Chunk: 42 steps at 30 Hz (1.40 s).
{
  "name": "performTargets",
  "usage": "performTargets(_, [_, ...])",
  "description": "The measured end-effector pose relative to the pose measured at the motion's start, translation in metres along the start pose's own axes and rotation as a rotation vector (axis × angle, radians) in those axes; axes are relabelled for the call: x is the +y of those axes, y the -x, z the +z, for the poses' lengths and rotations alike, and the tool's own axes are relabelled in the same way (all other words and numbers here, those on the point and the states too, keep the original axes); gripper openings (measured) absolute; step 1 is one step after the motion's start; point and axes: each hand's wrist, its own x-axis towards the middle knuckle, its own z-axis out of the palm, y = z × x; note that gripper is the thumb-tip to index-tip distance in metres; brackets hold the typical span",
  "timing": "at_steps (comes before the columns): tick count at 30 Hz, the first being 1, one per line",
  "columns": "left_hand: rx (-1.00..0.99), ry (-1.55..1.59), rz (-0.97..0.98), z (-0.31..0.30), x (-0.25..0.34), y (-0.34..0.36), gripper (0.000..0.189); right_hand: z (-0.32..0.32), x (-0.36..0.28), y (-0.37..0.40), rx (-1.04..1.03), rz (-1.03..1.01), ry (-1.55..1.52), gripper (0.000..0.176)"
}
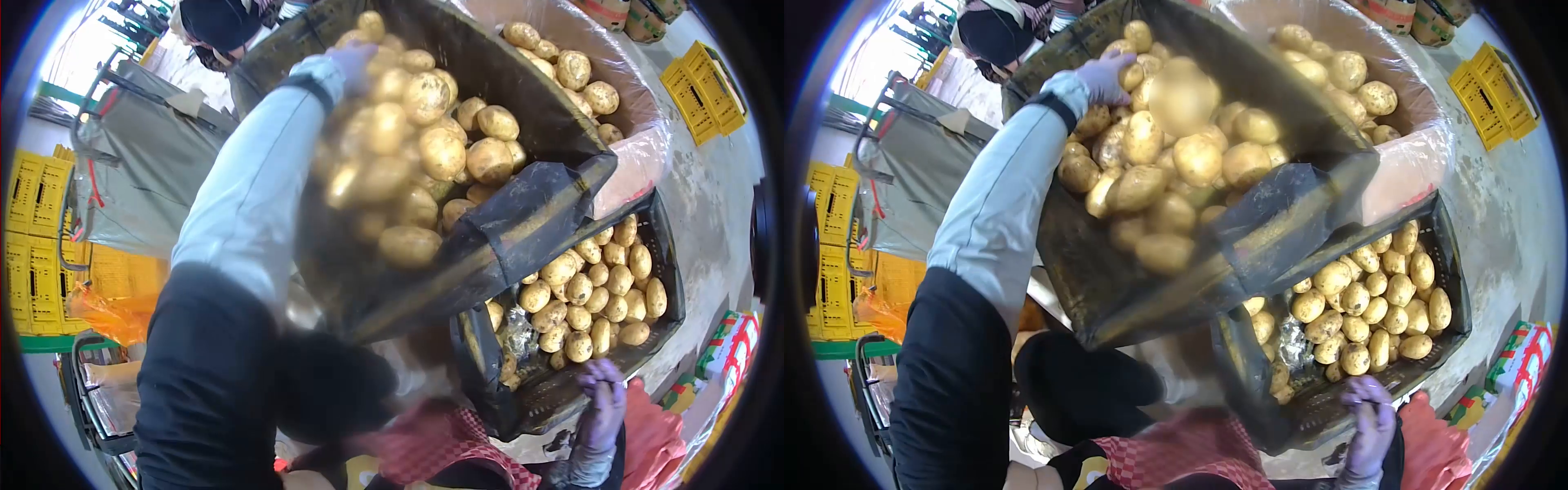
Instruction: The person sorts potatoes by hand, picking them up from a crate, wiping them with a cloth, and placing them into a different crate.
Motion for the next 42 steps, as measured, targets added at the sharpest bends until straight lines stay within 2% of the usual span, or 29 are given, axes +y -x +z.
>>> performTargets(2, [-0.022,0.068,-0.012,0.007,-0.003,-0.024,0.098,-0.031,-0.022,-0.009,0.109,-0.045,-0.009,0.035])
performTargets(4, [-0.162,0.125,-0.012,0.013,-0.012,-0.048,0.100,-0.060,-0.044,-0.016,0.132,-0.109,0.139,0.042])
performTargets(6, [-0.093,0.289,-0.099,0.032,-0.021,-0.049,0.103,-0.085,-0.050,-0.027,0.152,-0.145,0.092,0.049])
performTargets(9, [-0.349,0.447,0.026,-0.012,-0.011,0.004,0.098,-0.082,-0.056,-0.037,0.123,-0.153,0.047,0.053])
performTargets(10, [-0.429,0.393,0.103,-0.032,0.006,0.032,0.098,-0.070,-0.064,-0.041,0.099,-0.160,0.037,0.052])
performTargets(11, [-0.403,0.402,0.245,-0.033,0.012,0.047,0.091,-0.055,-0.074,-0.042,0.131,-0.170,0.042,0.050])
performTargets(12, [-0.373,0.414,0.387,-0.031,0.019,0.062,0.084,-0.047,-0.081,-0.045,0.065,-0.200,0.050,0.050])
performTargets(14, [-0.342,0.619,0.455,-0.028,0.041,0.101,0.088,-0.035,-0.093,-0.049,-0.069,-0.271,0.068,0.051])
performTargets(15, [-0.404,0.657,0.277,-0.023,0.046,0.111,0.079,-0.023,-0.098,-0.045,-0.042,-0.295,0.053,0.051])
performTargets(18, [-0.490,0.292,0.488,-0.002,0.032,0.102,0.073,-0.019,-0.104,-0.039,-0.180,-0.367,-0.023,0.050])
performTargets(19, [-0.392,0.181,0.456,0.011,0.032,0.109,0.069,-0.018,-0.102,-0.034,-0.158,-0.402,0.018,0.051])
performTargets(21, [-0.330,0.110,0.497,0.038,0.029,0.104,0.062,-0.019,-0.097,-0.018,-0.151,-0.379,0.036,0.052])
performTargets(25, [-0.649,-0.036,0.499,0.016,0.049,0.092,0.069,-0.019,-0.089,0.021,-0.116,-0.366,0.025,0.051])
performTargets(27, [-0.647,-0.056,0.405,0.032,0.057,0.094,0.071,-0.019,-0.090,0.037,-0.123,-0.375,0.016,0.051])
performTargets(31, [-0.514,-0.106,0.189,0.029,0.068,0.115,0.079,-0.018,-0.096,0.052,-0.122,-0.411,-0.010,0.050])
performTargets(34, [-0.624,-0.117,0.137,0.028,0.081,0.119,0.077,-0.015,-0.103,0.057,-0.104,-0.409,-0.020,0.051])
performTargets(38, [-0.857,-0.064,0.326,0.047,0.086,0.116,0.061,-0.019,-0.103,0.057,-0.147,-0.379,-0.023,0.050])
performTargets(42, [-0.642,-0.263,0.462,0.006,0.126,0.172,0.042,-0.022,-0.099,0.059,-0.203,-0.440,0.014,0.048])
